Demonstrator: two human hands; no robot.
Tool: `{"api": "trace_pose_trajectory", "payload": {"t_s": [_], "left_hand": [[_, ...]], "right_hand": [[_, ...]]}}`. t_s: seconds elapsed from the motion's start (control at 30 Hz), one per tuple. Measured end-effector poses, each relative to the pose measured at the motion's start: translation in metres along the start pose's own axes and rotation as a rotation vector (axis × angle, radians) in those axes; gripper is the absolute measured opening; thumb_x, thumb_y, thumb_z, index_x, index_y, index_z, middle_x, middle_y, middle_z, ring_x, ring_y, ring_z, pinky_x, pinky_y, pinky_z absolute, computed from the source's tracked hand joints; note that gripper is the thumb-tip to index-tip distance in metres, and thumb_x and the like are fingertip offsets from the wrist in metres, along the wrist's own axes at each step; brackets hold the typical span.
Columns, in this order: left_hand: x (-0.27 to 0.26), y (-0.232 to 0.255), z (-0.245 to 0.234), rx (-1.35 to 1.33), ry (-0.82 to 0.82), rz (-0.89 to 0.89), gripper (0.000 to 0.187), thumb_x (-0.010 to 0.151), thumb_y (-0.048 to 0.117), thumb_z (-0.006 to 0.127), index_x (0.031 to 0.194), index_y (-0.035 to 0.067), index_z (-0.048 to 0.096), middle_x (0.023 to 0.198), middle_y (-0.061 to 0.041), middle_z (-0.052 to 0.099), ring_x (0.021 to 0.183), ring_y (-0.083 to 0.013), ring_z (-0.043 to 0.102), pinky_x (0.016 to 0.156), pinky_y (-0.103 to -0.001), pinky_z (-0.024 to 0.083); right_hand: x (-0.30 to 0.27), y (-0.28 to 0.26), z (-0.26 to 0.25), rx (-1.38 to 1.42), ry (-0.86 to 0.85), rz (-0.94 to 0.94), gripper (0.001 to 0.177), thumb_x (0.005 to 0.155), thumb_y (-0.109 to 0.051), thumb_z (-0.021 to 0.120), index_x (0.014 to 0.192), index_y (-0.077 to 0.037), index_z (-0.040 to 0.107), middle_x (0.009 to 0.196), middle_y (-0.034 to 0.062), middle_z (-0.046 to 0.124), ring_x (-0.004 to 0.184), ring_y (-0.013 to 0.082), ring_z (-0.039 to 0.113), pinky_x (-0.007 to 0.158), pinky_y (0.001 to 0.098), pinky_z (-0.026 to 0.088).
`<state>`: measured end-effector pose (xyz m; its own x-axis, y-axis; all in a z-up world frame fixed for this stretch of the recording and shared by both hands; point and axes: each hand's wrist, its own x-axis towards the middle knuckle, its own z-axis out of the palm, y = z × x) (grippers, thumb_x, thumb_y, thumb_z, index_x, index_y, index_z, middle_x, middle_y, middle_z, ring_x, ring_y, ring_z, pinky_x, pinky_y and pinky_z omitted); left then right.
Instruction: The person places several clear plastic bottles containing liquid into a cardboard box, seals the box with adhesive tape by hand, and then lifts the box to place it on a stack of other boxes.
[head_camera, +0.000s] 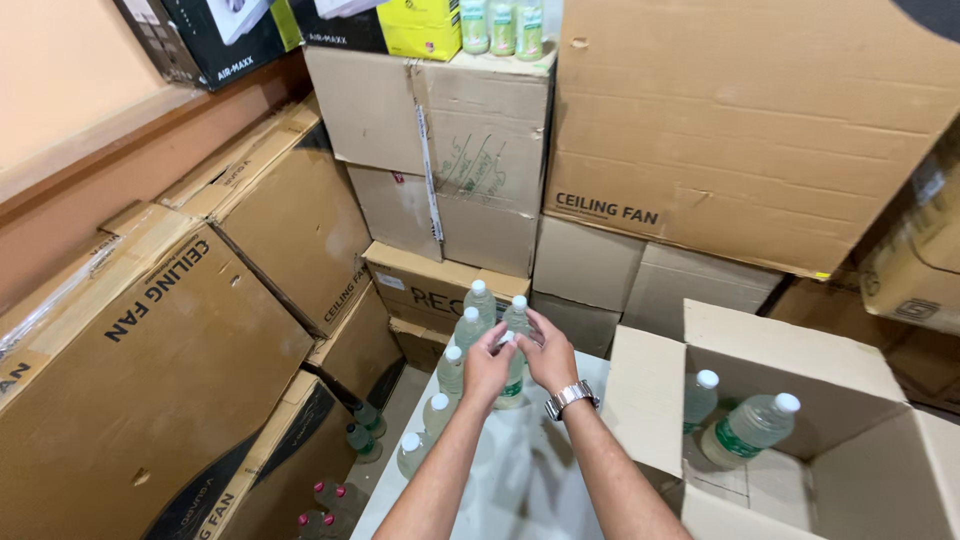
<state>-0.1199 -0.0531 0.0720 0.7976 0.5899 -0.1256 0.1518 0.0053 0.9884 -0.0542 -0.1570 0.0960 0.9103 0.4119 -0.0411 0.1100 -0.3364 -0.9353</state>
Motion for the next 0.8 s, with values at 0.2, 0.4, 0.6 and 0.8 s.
{"api": "trace_pose_trajectory", "payload": {"t_s": [0.2,0.4,0.6,0.8], "left_hand": [[-0.016,0.04,0.046,-0.135,-0.05,0.136,0.054,0.093,0.016,0.07,0.145,0.007,0.06,0.146,-0.025,0.059,0.133,-0.0379,0.059,0.109,-0.044,0.052],[-0.056,0.073,0.124,-0.189,-0.182,0.166,0.053,0.095,0.022,0.072,0.144,0.008,0.061,0.147,-0.021,0.059,0.13,-0.0338,0.062,0.107,-0.041,0.055],[-0.078,0.067,0.228,-0.233,-0.328,0.19,0.058,0.095,0.023,0.073,0.148,0.006,0.056,0.149,-0.024,0.056,0.132,-0.0352,0.06,0.103,-0.042,0.055],[-0.097,0.038,0.317,-0.13,-0.455,0.131,0.054,0.098,0.028,0.07,0.148,0.011,0.058,0.148,-0.019,0.059,0.133,-0.031,0.06,0.102,-0.04,0.056]], "right_hand": [[-0.019,-0.015,-0.054,0.026,0.132,-0.077,0.046,0.097,-0.02,0.065,0.143,-0.021,0.063,0.139,0.0109,0.067,0.126,0.0268,0.064,0.108,0.0419,0.053],[-0.05,-0.012,-0.14,0.086,0.291,-0.141,0.042,0.101,-0.015,0.055,0.142,-0.015,0.064,0.139,0.0131,0.066,0.128,0.0296,0.063,0.108,0.0431,0.052],[-0.076,0.023,-0.233,0.076,0.432,-0.189,0.045,0.1,-0.008,0.056,0.145,-0.007,0.059,0.141,0.025,0.062,0.13,0.0412,0.059,0.107,0.0483,0.053],[-0.1,0.075,-0.31,-0.007,0.489,-0.018,0.055,0.098,-0.022,0.065,0.15,-0.012,0.053,0.148,0.0209,0.057,0.135,0.0386,0.055,0.113,0.0453,0.049]]}}
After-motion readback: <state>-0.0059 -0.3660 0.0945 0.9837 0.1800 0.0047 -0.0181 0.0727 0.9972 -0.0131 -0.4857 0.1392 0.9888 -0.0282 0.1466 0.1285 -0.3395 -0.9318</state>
